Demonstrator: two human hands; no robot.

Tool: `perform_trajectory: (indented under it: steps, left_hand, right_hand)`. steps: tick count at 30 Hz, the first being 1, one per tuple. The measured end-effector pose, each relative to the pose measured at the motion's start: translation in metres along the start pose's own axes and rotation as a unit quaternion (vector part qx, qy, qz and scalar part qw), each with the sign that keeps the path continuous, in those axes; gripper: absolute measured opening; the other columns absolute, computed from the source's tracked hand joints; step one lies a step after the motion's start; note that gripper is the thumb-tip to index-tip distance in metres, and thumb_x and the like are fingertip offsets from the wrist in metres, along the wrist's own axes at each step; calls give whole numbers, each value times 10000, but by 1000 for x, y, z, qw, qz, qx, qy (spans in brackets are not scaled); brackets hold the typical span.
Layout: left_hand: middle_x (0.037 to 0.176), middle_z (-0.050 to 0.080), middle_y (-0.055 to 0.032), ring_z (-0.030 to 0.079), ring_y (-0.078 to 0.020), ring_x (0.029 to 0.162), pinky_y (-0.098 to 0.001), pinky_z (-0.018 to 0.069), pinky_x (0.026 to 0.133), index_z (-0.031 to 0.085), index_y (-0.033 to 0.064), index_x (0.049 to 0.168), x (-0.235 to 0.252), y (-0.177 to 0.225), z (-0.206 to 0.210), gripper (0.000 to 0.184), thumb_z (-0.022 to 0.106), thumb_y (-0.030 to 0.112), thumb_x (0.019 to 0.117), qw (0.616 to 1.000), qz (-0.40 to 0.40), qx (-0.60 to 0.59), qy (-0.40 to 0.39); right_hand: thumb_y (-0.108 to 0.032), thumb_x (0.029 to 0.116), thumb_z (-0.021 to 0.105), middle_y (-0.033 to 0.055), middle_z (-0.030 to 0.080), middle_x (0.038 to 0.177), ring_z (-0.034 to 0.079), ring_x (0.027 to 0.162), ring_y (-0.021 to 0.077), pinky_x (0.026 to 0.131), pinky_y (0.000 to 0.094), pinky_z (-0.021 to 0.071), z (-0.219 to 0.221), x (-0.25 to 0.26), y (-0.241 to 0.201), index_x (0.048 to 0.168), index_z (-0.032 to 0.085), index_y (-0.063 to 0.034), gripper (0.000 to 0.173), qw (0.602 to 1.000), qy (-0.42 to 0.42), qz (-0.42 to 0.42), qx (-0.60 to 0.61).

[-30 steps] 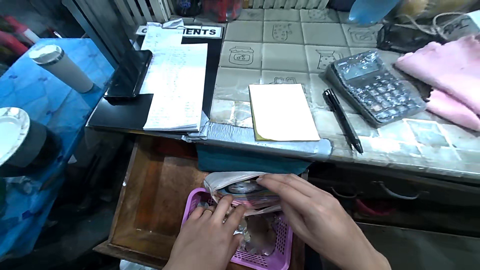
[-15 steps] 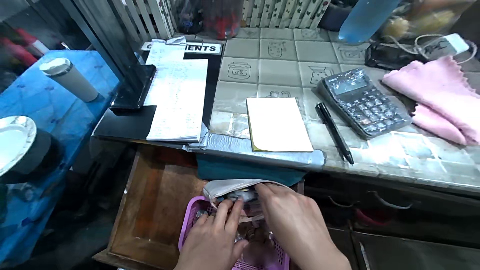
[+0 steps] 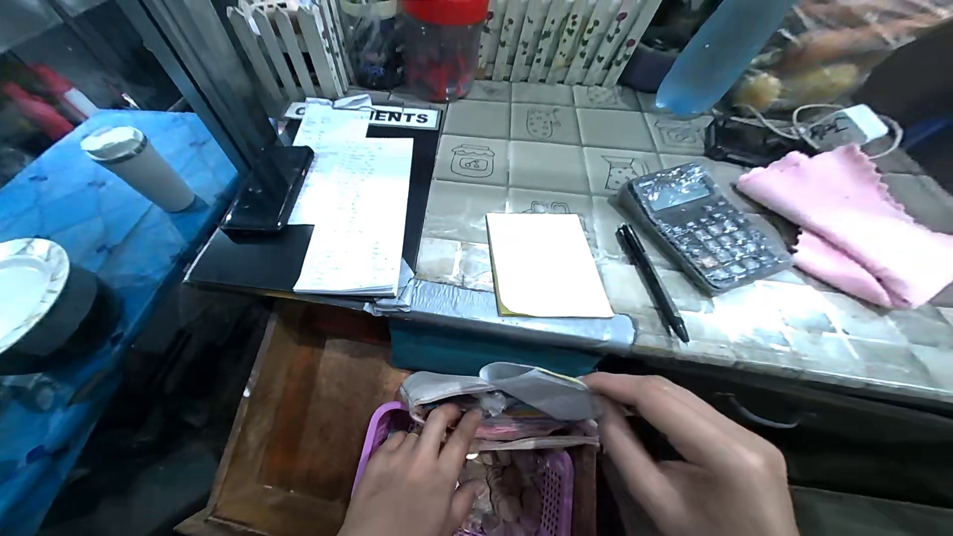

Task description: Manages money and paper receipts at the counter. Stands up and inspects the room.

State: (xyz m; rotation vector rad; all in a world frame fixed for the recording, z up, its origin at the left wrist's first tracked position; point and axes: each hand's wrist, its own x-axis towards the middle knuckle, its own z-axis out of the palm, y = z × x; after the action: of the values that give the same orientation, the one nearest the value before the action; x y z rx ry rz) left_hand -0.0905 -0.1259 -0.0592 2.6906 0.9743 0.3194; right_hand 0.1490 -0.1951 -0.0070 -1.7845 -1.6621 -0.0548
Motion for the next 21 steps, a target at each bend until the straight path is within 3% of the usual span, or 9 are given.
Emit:
perform_trajectory:
  steps: [3, 7, 11, 14, 17, 19, 21]
  left_hand:
    - [1277, 663, -75, 692, -221, 732, -387, 572, 607, 616, 188, 1404, 2, -2, -1, 559, 664, 462, 919, 1000, 7, -1, 15]
    - [1293, 656, -74, 706, -218, 782, -386, 586, 626, 630, 181, 1374, 1, -4, -1, 499, 627, 458, 959, 999, 8, -33, 17]
    - [1470, 562, -96, 730, -220, 867, -384, 612, 682, 643, 174, 1367, 0, -2, 0, 463, 608, 428, 982, 998, -4, -66, 18]
    - [1553, 494, -101, 728, -210, 766, -387, 601, 633, 674, 169, 1343, 2, 1, 0, 451, 595, 441, 992, 997, -12, -69, -8]
    - [1279, 698, -66, 730, -213, 780, -390, 592, 650, 724, 177, 1234, 4, 4, -1, 407, 549, 458, 997, 1000, 13, -15, 4]
    - [1077, 737, -38, 717, -212, 755, -380, 583, 637, 743, 177, 1186, 5, 1, -1, 400, 531, 459, 997, 999, 35, 8, 18]
    - [1135, 713, -15, 700, -191, 744, -367, 573, 622, 718, 176, 1198, 5, -2, -1, 389, 523, 459, 1016, 999, 40, 2, 6]
  right_hand:
    - [-126, 959, 597, 8, 751, 968, 702, 866, 58, 759, 240, 601, -2, 0, 3, 1067, 757, -92, 197, 996, 53, 16, 70]
    - [-102, 963, 622, 8, 754, 970, 721, 821, 76, 727, 249, 633, 1, -3, 3, 1107, 728, -66, 183, 981, 91, 52, 164]
    - [-93, 965, 634, 26, 763, 988, 735, 832, 82, 729, 253, 647, 9, -10, -3, 1089, 744, -48, 171, 982, 57, 55, 171]
    - [-89, 963, 633, 28, 766, 964, 713, 795, 43, 696, 206, 614, 25, -15, -10, 1057, 767, -57, 167, 988, 49, 40, 140]
    - [-55, 984, 609, 76, 782, 1016, 753, 931, 115, 820, 234, 610, 42, -18, -15, 1048, 774, -78, 178, 994, 48, -28, 92]
    - [-34, 993, 584, 94, 780, 1060, 755, 1000, 166, 860, 268, 608, 48, -21, -9, 1065, 770, -87, 206, 996, 30, -72, 48]
    - [-53, 992, 558, 59, 777, 1088, 748, 1005, 151, 828, 260, 612, 48, -21, 2, 1074, 771, -122, 239, 995, 13, -98, -21]
